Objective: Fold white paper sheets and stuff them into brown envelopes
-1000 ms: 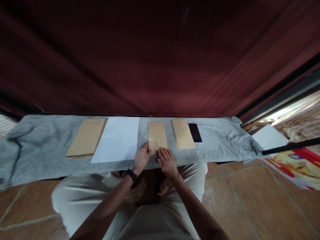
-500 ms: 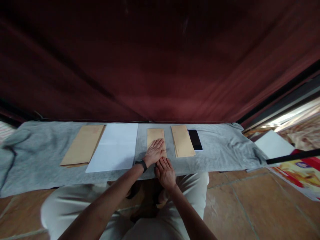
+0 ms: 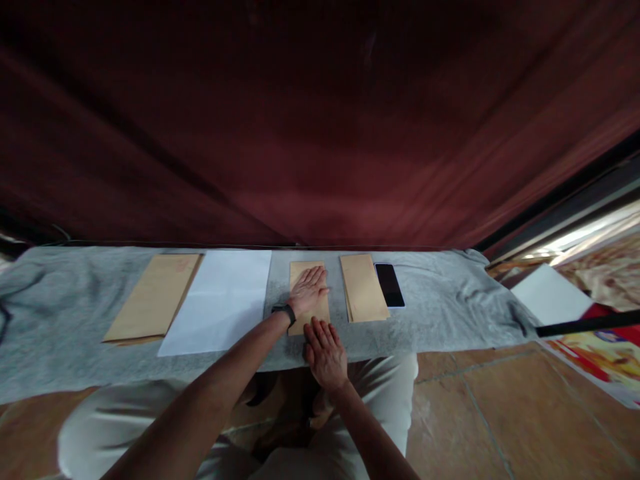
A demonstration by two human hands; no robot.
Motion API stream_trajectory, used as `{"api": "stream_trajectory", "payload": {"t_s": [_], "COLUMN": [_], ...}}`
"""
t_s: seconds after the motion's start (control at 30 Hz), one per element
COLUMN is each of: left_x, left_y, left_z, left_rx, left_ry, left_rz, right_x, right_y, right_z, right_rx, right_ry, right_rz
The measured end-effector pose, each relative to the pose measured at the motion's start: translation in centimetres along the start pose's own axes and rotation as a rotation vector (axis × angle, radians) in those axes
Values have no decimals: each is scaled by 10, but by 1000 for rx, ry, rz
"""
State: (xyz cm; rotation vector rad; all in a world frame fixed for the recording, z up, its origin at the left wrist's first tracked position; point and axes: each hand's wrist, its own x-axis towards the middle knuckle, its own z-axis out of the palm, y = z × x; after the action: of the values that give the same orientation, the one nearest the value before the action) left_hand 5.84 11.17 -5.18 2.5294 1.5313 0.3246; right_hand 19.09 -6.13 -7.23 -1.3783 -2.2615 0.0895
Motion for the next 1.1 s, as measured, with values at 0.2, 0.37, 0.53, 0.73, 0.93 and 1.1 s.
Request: {"api": "stream_trajectory", "payload": {"t_s": [0.2, 0.37, 0.53, 0.73, 0.93, 1.1], "left_x": [8, 7, -22, -62, -45, -14], "left_y": [-5, -6, -3, -1, -11, -25], "left_z": [-5, -7, -1, -6, -16, -20], "left_rx": [5, 6, -4, -59, -83, -82], "left_ry": [-5, -12, -49, -77, -99, -88], "left_rz": [0, 0, 112, 200, 164, 132], "right_x": [0, 0, 0, -2, 0, 1], "right_y": [0, 1, 1, 2, 2, 1], "right_z": [2, 2, 1, 2, -1, -3], "right_rx": [-14, -20, -7, 28, 9, 1], "right_ry": [-2, -10, -3, 8, -31, -41], "right_rz": [7, -2, -1, -6, -2, 1]}}
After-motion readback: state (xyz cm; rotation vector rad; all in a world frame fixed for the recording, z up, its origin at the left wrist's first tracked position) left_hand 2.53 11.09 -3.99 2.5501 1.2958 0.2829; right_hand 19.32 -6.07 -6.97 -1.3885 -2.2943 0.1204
